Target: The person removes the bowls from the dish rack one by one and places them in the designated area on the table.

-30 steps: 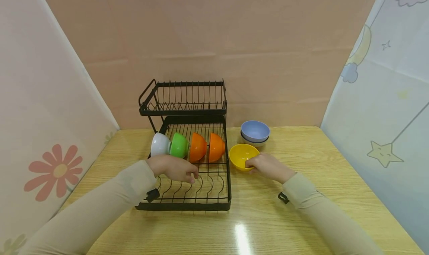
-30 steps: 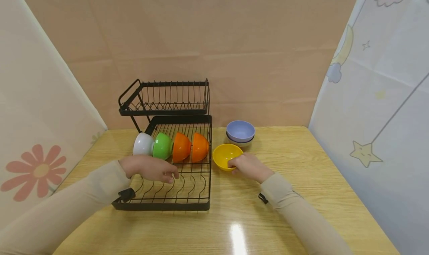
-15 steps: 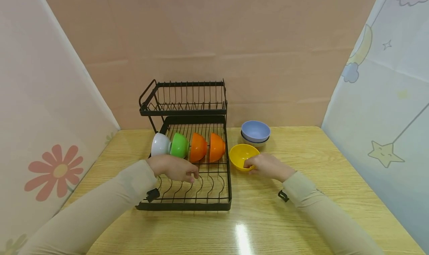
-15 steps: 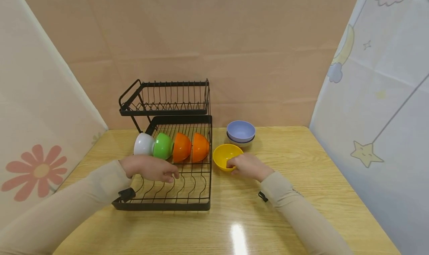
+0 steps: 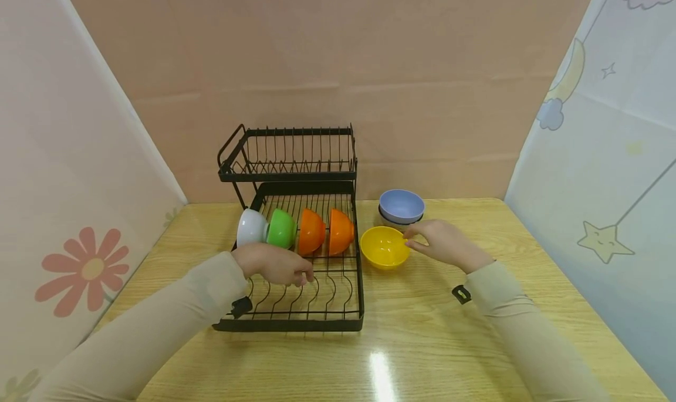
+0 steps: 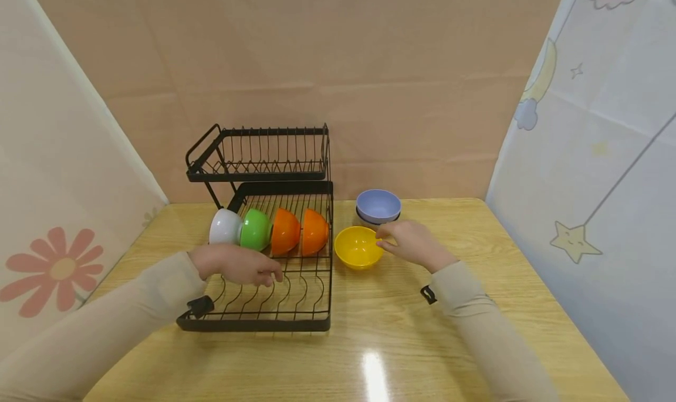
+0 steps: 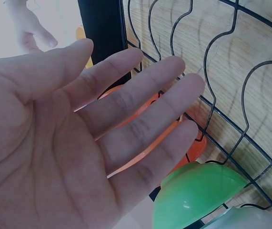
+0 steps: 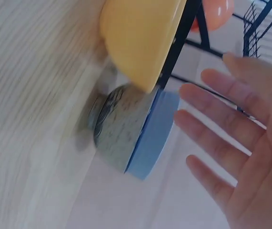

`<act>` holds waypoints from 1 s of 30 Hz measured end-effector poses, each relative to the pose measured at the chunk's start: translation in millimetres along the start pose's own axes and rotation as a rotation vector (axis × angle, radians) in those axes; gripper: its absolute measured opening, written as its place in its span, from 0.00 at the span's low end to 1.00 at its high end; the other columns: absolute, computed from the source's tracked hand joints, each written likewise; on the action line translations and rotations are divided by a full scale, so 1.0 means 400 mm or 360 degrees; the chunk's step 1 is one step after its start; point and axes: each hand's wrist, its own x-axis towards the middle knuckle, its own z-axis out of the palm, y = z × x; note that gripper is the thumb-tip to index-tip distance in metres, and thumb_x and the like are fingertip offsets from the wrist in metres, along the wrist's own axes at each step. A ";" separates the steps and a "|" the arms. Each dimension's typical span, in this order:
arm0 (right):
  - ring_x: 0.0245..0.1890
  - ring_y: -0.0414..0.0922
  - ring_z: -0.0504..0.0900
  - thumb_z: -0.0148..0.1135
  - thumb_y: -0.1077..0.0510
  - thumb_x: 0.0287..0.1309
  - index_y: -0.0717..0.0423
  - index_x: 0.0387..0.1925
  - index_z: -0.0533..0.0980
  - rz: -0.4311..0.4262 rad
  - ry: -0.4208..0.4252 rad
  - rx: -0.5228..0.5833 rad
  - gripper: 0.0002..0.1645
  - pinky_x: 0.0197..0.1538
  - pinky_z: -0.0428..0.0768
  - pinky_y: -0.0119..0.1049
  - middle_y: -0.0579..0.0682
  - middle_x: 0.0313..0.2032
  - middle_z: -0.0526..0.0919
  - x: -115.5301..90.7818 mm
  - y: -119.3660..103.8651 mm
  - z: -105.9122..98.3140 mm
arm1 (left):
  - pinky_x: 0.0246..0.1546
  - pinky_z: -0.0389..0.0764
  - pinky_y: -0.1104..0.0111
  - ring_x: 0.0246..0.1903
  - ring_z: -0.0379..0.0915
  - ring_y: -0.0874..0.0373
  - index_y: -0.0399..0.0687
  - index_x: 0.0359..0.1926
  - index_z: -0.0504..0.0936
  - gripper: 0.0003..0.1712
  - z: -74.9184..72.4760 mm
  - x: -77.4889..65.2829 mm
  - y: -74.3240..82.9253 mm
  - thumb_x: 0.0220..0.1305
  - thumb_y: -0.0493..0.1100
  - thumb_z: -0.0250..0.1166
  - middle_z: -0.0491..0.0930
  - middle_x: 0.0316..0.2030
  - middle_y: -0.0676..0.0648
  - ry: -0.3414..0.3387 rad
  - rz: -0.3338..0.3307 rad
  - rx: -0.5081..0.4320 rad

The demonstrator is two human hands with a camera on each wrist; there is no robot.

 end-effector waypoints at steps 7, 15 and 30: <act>0.36 0.45 0.83 0.62 0.53 0.63 0.51 0.39 0.81 0.0227 -0.0309 0.0033 0.07 0.41 0.82 0.46 0.45 0.36 0.86 -0.021 0.044 0.004 | 0.58 0.72 0.58 0.55 0.74 0.56 0.53 0.59 0.75 0.16 0.001 0.002 -0.002 0.75 0.47 0.49 0.79 0.53 0.52 -0.0002 -0.0001 -0.0006; 0.38 0.46 0.82 0.59 0.55 0.65 0.57 0.44 0.79 0.0286 -0.0603 0.0305 0.11 0.44 0.80 0.46 0.50 0.37 0.85 -0.028 0.065 0.014 | 0.57 0.73 0.59 0.52 0.75 0.57 0.53 0.58 0.75 0.16 0.001 0.001 -0.001 0.75 0.46 0.49 0.80 0.52 0.51 -0.0003 0.0007 -0.0010; 0.37 0.44 0.81 0.58 0.55 0.65 0.59 0.45 0.78 0.0265 -0.0641 0.0324 0.13 0.43 0.80 0.44 0.50 0.36 0.84 -0.029 0.056 0.013 | 0.57 0.73 0.59 0.53 0.75 0.55 0.52 0.59 0.74 0.16 0.006 0.007 -0.006 0.76 0.46 0.48 0.80 0.51 0.51 -0.0006 0.0013 -0.0035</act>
